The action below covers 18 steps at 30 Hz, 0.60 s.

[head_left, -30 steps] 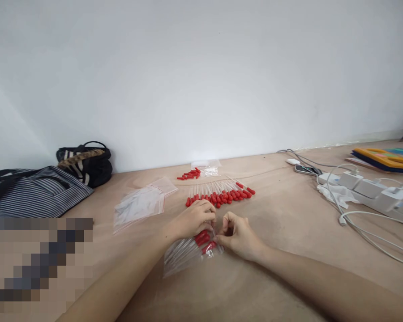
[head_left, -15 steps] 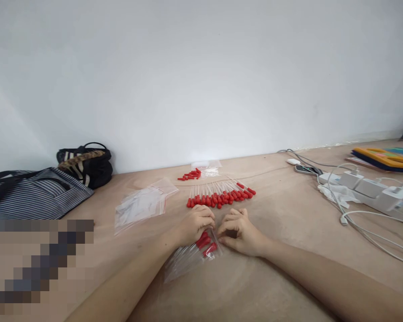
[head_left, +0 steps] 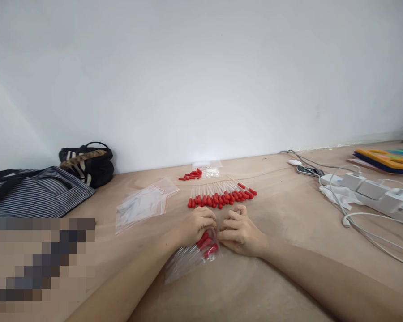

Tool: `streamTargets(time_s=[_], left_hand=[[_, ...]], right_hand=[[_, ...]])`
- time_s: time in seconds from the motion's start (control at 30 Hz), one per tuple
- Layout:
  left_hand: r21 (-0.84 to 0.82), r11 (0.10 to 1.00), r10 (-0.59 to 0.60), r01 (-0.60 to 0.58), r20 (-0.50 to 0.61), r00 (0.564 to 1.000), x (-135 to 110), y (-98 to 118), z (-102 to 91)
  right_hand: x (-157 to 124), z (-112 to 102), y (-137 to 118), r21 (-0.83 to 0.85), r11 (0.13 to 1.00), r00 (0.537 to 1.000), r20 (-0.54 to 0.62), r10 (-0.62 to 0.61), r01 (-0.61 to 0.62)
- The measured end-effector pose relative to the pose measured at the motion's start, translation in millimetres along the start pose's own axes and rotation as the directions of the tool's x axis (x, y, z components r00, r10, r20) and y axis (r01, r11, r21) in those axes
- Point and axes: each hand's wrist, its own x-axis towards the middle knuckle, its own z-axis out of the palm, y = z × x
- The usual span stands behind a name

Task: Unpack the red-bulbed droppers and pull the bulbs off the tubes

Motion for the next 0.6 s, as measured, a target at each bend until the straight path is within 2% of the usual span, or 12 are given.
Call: streamTargets(time_s=[0.13, 0.37, 0.47, 0.6], left_hand=[[0.014, 1.000, 0.024, -0.024, -0.020, 1.000, 0, 0, 0.4], [0.045, 0.993, 0.111, -0.108, -0.071, 0.991, -1, -6, 1.8], [0.078, 0.978, 0.202, -0.194, -0.107, 0.974, 0, -11, 0.7], [0.086, 0.945, 0.325, -0.314, -0.195, 0.925, 2, -16, 1.6]], right_hand=[[1, 0, 0, -0.043, 0.999, 0.999, -0.024, -0.028, 0.027], [0, 6, 5, -0.034, 0.993, 0.972, -0.204, -0.114, 0.109], [0, 6, 5, -0.033, 0.993, 0.967, -0.225, -0.121, 0.116], [0, 6, 3, -0.023, 0.994, 0.969, -0.220, -0.110, 0.107]])
